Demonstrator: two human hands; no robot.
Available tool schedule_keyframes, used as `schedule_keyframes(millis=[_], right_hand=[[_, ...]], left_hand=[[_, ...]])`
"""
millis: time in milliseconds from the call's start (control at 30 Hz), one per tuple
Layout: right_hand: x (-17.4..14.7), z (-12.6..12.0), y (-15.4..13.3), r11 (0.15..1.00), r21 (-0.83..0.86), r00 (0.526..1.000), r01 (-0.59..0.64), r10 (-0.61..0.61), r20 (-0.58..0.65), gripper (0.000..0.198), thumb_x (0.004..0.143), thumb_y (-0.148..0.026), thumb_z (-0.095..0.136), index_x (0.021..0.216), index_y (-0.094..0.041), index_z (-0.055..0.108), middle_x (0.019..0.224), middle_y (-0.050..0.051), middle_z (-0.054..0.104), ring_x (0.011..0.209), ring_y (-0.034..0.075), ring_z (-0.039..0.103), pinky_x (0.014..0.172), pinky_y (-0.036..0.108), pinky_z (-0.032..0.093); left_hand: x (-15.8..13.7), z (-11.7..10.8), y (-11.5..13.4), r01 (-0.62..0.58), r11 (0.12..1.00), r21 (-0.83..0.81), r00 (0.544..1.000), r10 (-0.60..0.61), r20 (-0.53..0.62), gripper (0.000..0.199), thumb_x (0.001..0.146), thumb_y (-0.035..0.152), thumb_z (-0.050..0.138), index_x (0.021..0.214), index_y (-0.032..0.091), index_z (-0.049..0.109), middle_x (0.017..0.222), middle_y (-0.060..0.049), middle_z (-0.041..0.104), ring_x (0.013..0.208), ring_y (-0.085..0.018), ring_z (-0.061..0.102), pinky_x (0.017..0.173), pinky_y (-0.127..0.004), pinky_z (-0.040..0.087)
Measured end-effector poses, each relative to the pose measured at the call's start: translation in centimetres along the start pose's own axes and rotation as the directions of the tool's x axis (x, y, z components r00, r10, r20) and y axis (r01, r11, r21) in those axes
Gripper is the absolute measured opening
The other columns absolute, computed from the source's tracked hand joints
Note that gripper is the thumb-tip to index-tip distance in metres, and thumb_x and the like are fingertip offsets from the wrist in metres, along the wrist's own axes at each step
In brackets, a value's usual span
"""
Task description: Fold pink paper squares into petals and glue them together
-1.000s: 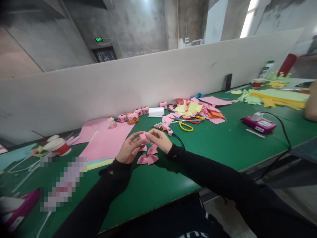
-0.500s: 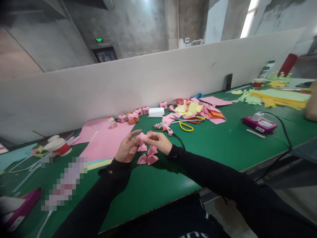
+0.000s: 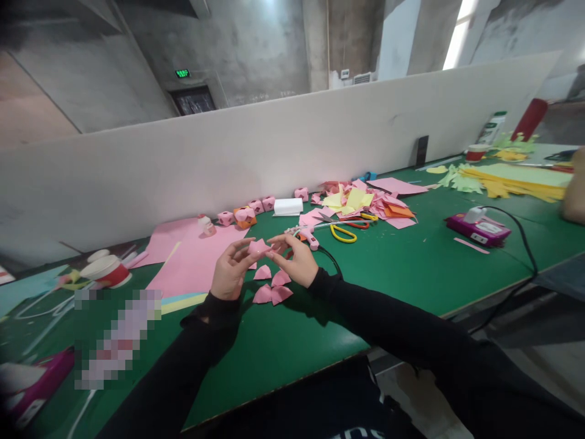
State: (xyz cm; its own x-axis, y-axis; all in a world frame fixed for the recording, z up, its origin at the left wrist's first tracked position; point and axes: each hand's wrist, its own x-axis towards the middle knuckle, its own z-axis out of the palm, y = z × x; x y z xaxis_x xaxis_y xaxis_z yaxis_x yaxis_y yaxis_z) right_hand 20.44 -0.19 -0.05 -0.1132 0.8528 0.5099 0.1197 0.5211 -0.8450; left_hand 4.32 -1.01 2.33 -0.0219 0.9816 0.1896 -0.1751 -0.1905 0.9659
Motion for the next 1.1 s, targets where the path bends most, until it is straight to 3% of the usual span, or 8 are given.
schedule_keyframes(millis=[167,400,600,833,1100], right_hand=[[-0.2,-0.42,-0.77,0.962,-0.156,0.973,0.224,-0.229,-0.017,0.025,0.085,-0.032,0.057,0.107,-0.025,0.066,0.098,0.008,0.061,0.09,0.019,0.057,0.071,0.032,0.049],[-0.39,-0.23,-0.34,0.933,-0.217,0.955,0.288,-0.297,-0.01,0.028,0.085,-0.03,0.058,0.112,-0.027,0.065,0.099,0.007,0.062,0.096,0.021,0.056,0.081,0.036,0.048],[-0.25,-0.18,-0.65,0.959,-0.155,0.971,0.236,-0.24,-0.01,0.025,0.082,-0.031,0.061,0.105,-0.024,0.068,0.094,0.008,0.063,0.091,0.02,0.058,0.072,0.033,0.049],[0.12,-0.23,-0.34,0.998,-0.016,0.998,0.063,-0.063,0.015,0.02,0.08,-0.035,0.063,0.091,-0.02,0.07,0.092,0.007,0.068,0.086,0.018,0.061,0.068,0.029,0.048],[0.53,-0.5,-0.3,0.998,0.014,0.998,-0.057,0.057,0.037,0.025,0.073,-0.041,0.068,0.084,-0.018,0.07,0.091,0.006,0.07,0.086,0.018,0.062,0.069,0.028,0.047]], left_hand=[[-0.2,0.09,0.07,-0.074,0.991,0.111,0.997,0.076,-0.008,0.045,0.055,0.025,0.081,0.095,0.017,0.062,0.083,-0.001,0.064,0.07,-0.01,0.057,0.065,-0.022,0.048],[-0.53,0.24,0.19,-0.122,0.978,0.169,0.993,0.119,0.027,0.042,0.057,0.025,0.08,0.094,0.017,0.061,0.094,-0.004,0.064,0.072,-0.011,0.058,0.066,-0.025,0.049],[-0.5,0.08,-0.01,-0.167,0.963,0.212,0.986,0.156,0.066,0.04,0.06,0.026,0.079,0.096,0.017,0.062,0.094,-0.005,0.064,0.074,-0.012,0.059,0.067,-0.024,0.049],[-0.68,-0.02,-0.24,-0.227,0.912,0.343,0.973,0.197,0.12,0.038,0.066,0.029,0.075,0.1,0.017,0.062,0.097,-0.007,0.065,0.082,-0.016,0.062,0.073,-0.027,0.05],[-0.51,-0.15,-0.67,-0.267,0.909,0.321,0.962,0.232,0.143,0.034,0.066,0.03,0.075,0.094,0.017,0.062,0.097,-0.007,0.066,0.082,-0.017,0.064,0.071,-0.028,0.052]])
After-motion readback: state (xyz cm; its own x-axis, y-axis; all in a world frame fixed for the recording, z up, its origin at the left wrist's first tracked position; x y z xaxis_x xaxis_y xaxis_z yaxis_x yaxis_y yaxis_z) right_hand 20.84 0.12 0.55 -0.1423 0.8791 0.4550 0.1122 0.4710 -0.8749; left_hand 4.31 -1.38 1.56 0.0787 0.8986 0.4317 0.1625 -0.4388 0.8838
